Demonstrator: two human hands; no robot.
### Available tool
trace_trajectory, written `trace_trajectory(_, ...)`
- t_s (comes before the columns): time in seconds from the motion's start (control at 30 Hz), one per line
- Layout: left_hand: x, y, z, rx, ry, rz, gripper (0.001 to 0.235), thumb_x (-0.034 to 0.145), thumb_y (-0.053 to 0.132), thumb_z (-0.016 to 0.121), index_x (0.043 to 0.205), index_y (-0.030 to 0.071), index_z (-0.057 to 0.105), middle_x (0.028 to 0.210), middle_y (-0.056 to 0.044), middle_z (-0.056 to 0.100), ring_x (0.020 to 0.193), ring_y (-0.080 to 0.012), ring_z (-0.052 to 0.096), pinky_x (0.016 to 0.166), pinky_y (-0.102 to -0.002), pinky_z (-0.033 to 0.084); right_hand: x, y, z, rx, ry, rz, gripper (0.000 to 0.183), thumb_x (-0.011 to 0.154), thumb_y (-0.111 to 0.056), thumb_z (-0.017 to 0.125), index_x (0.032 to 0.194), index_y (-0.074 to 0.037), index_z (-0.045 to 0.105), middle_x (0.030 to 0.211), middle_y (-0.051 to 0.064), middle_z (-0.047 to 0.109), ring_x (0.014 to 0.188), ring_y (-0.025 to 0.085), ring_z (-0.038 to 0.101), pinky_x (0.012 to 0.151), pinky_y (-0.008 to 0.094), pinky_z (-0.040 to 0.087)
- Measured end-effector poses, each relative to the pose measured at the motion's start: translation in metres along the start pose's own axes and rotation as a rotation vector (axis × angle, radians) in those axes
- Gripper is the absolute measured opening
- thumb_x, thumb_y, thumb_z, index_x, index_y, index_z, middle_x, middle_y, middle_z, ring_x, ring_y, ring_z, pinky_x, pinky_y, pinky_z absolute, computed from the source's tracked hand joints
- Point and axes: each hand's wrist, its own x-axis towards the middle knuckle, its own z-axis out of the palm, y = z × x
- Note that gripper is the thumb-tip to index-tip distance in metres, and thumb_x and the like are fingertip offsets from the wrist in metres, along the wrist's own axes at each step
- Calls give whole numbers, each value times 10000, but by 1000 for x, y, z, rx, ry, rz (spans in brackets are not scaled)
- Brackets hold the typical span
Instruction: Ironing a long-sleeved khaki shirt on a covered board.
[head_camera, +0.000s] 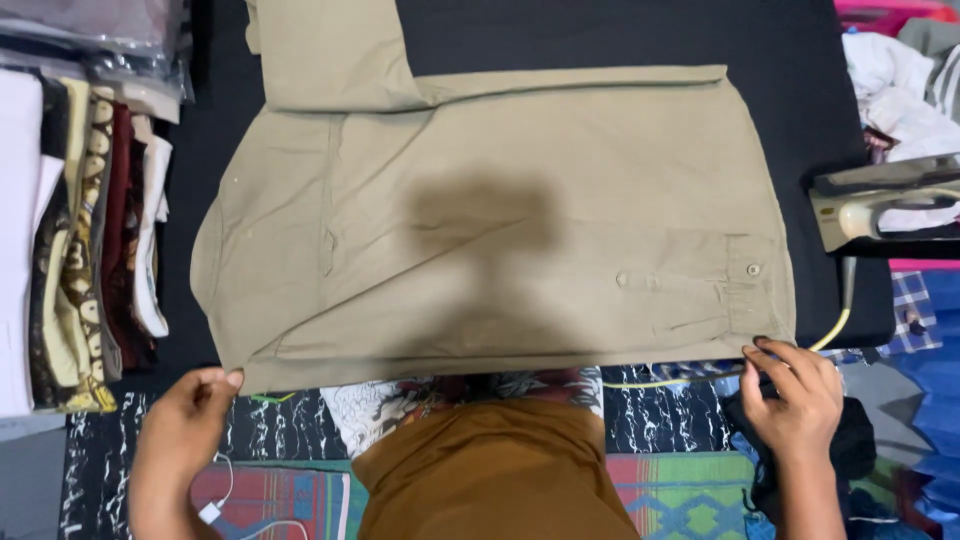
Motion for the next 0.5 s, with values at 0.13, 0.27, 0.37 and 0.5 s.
trace_trajectory(0.13, -30, 69, -30, 334, 44, -88, 539, 980, 534, 591, 1376, 175, 662, 1231, -114, 759, 1101, -383, 711, 902, -517, 520, 10, 17, 1, 179, 73, 44, 126, 964, -6, 729, 1068, 50, 773, 1130, 203, 762, 1035, 325, 700, 953, 423, 503)
trace_trajectory(0.27, -29, 134, -43, 100, 202, 394, 455, 960, 365, 658, 1333, 107, 699, 1300, -75, 712, 1210, -270, 627, 1033, -443, 429, 60, 26, 6, 155, 126, 35, 124, 1045, 121, 726, 1116, 43, 792, 1143, 206, 780, 1064, 335, 717, 994, 426, 485)
trace_trajectory(0.37, 18, 197, -43, 14, 8, 549, 496, 915, 484, 587, 1314, 196, 648, 1445, -78, 634, 1324, -298, 574, 1115, -519, 398, 125, 24, 18, 171, 66, -21, 152, 1031, 90, 762, 1178, 49, 759, 1204, 209, 756, 1108, 367, 698, 993, 455, 477)
trace_trajectory(0.5, 171, 228, -5, -75, 140, 836, 341, 1038, 238, 688, 1327, 61, 649, 1295, -116, 673, 1132, -234, 626, 988, -379, 458, 211, 25, 67, 142, 76, -121, 194, 1012, 48, 768, 1206, 50, 765, 1202, 225, 743, 1063, 392, 673, 982, 460, 482)
